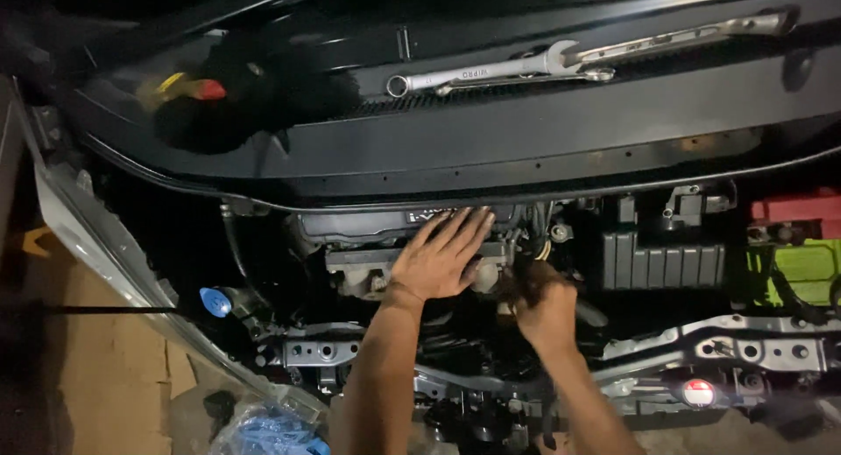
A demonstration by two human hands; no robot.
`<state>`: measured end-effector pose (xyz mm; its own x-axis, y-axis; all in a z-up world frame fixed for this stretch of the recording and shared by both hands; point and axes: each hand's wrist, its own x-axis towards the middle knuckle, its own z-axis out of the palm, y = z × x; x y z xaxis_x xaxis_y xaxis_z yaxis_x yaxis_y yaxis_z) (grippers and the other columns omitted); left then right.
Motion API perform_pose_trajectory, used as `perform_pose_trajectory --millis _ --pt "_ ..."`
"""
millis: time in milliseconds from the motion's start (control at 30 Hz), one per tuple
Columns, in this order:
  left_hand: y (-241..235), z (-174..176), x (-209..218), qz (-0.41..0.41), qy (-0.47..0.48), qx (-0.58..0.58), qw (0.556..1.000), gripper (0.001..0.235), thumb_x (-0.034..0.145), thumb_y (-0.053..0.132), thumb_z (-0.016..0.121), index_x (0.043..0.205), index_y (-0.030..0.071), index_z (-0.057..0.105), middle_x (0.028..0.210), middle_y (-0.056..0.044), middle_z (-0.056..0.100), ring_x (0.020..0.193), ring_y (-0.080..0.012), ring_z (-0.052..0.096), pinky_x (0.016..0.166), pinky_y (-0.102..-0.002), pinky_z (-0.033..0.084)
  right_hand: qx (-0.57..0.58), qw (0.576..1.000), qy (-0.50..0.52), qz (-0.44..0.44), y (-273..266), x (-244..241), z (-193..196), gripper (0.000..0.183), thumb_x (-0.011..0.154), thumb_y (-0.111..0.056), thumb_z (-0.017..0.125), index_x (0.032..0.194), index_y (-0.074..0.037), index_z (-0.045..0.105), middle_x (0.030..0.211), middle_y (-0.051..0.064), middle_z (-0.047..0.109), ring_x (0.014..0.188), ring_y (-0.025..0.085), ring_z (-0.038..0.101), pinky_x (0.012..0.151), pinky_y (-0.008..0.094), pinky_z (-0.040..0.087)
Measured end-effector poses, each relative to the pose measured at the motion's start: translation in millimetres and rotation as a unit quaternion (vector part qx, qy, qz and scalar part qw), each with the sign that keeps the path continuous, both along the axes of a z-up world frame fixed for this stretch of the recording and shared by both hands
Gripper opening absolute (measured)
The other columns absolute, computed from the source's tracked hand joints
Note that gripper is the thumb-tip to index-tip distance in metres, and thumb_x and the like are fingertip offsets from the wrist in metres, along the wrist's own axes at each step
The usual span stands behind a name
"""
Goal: The person uses a wrench to loosen and tighten bolts on the front frame and engine bay of a car with the hood open. They work on the radiator support area and the side fender, manipulating the metal frame and various engine components.
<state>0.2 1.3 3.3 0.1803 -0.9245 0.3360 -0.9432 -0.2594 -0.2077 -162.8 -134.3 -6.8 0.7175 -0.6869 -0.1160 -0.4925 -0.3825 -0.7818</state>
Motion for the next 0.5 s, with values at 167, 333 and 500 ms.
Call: perform_pose_trajectory --millis 167,333,500 --pt "-5 -3 3 -0.003 0.009 -0.008 1.000 0.063 0.098 0.045 0.042 0.154 0.017 0.048 0.159 -0.004 0.048 0.146 -0.0198 0.047 0.124 -0.043 0.034 0.093 0.985 0.045 -0.138 -17 -8 19 0.035 0.095 -0.007 0.064 0.116 0.021 0.068 0.096 0.043 0.068 0.098 0.061 0.064 0.069 0.056 0.056" --pt "-2 -4 -1 0.001 0.005 -0.013 1.000 0.060 0.103 0.045 0.034 0.154 0.017 0.049 0.159 -0.004 0.048 0.145 -0.0200 0.048 0.123 -0.043 0.035 0.232 0.955 0.105 -0.154 -16 -36 -149 0.030 0.091 -0.010 0.059 0.087 0.017 0.071 0.072 0.033 0.068 0.068 0.040 0.069 0.043 0.047 0.044" --pt "0 -1 -1 0.005 0.006 -0.004 1.000 0.060 0.103 0.046 0.035 0.154 0.017 0.049 0.159 -0.004 0.048 0.146 -0.0191 0.047 0.124 -0.042 0.033 0.405 0.878 -0.008 -0.254 -5 -1 -41 0.066 0.090 -0.037 0.080 0.125 0.016 0.062 0.115 0.037 0.065 0.105 0.040 0.065 0.078 0.051 0.051"
